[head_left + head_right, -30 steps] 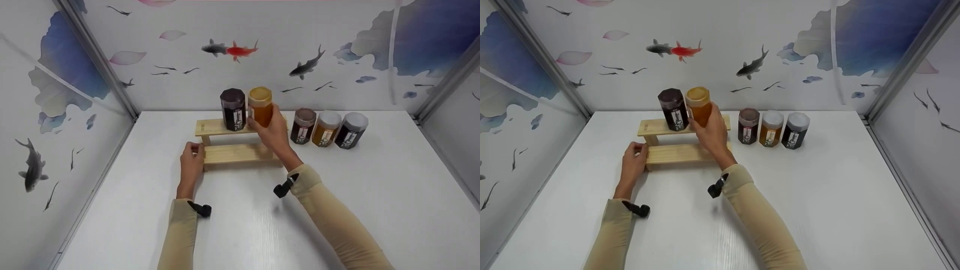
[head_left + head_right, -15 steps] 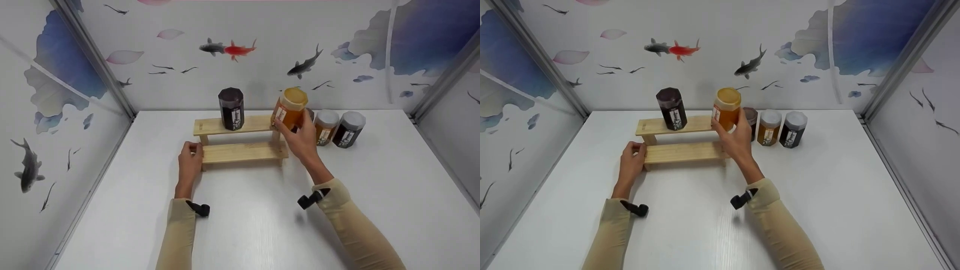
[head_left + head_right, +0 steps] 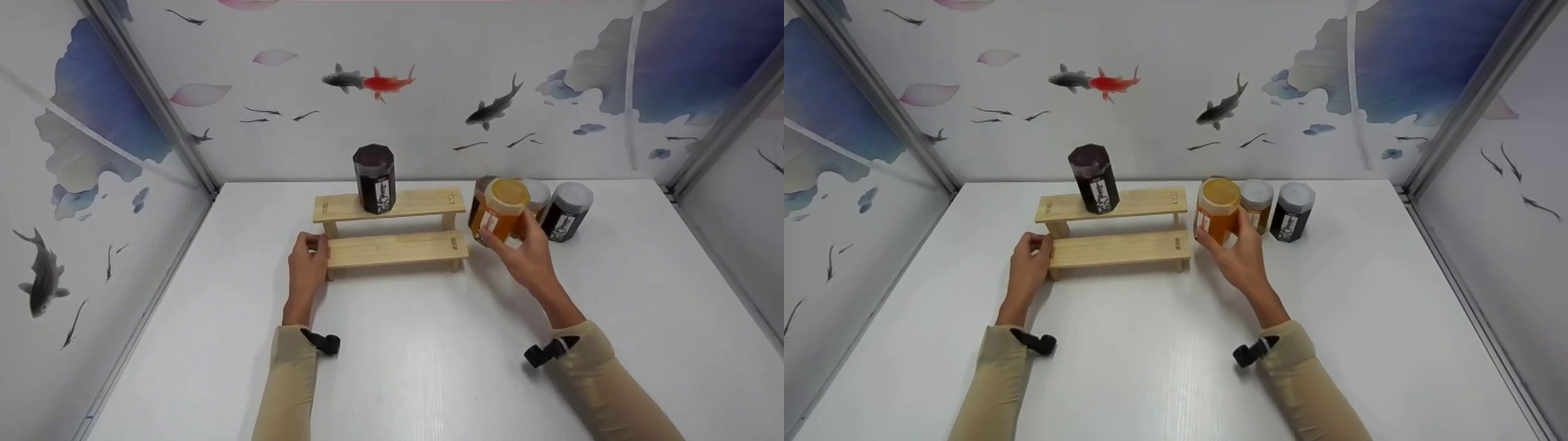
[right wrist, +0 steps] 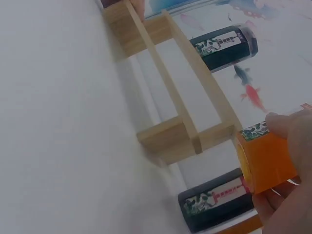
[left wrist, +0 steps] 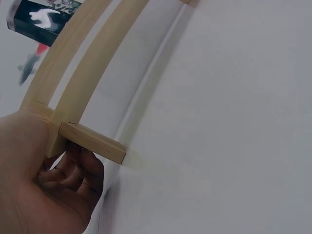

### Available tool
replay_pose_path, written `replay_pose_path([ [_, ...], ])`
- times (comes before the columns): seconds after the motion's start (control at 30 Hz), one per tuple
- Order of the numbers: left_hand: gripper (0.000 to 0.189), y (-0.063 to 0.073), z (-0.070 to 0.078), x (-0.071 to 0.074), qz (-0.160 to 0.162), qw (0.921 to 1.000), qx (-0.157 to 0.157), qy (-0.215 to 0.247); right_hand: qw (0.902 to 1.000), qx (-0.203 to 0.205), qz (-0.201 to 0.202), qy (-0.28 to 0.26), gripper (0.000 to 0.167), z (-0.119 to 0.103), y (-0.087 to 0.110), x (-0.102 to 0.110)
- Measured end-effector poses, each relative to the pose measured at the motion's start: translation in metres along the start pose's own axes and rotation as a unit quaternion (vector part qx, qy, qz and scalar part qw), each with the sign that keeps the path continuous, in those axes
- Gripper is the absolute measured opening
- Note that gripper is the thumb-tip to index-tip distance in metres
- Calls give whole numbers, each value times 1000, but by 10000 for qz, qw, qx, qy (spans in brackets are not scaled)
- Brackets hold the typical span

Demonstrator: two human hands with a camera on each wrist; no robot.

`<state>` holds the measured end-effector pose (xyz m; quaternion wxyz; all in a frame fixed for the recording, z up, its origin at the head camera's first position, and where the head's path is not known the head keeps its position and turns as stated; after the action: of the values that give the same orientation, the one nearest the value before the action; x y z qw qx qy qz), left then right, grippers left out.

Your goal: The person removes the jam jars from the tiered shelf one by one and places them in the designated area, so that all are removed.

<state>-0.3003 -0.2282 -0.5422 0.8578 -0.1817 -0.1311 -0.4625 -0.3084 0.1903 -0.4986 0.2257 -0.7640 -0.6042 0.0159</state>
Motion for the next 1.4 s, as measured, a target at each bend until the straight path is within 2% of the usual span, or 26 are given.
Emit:
replay_pose_path([
  [0.2,27,-2,0,1,108,9999,-72,9,9976,-152,-662,155,83,30,0,14],
  [0.3,28,-2,0,1,82,10000,-38,-18,9935,-405,-1013,321,89,42,0,18],
  [0.4,29,-3,0,1,18,10000,-24,-37,9893,-680,-1181,526,95,48,-1,21],
  [0.53,29,-3,0,2,-20,10000,-35,-63,9873,-898,-1109,700,97,51,-1,24],
  [0.63,29,-3,0,2,2,10000,-33,-56,9872,-1099,-967,625,96,52,-2,25],
  [0.77,28,-2,0,2,-2,10000,0,-45,9871,-1240,-828,582,89,52,-2,27],
  [0.9,28,-2,-1,1,14,10000,13,-30,9878,-1193,-796,615,78,52,-2,28],
  [1.07,27,-2,-1,0,73,10000,-21,-47,9883,-998,-775,848,72,56,-4,29],
  [1.2,27,-2,0,-1,114,9999,-72,-58,9877,-897,-844,961,72,58,-5,31],
  [1.4,28,-1,0,0,54,10000,-52,-61,9859,-975,-1096,804,76,63,-4,32],
])
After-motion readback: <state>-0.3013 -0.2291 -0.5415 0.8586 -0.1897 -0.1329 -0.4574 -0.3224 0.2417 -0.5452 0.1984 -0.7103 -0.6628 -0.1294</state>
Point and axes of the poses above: each hand's wrist, its own y-axis away from the middle knuckle, its own x-axis out of the back of the hand, z = x × y, the point moved 1 cm from there along -y, towards the middle knuckle, and after that the axes turned 12 degrees about z, right-handed, at the moved point
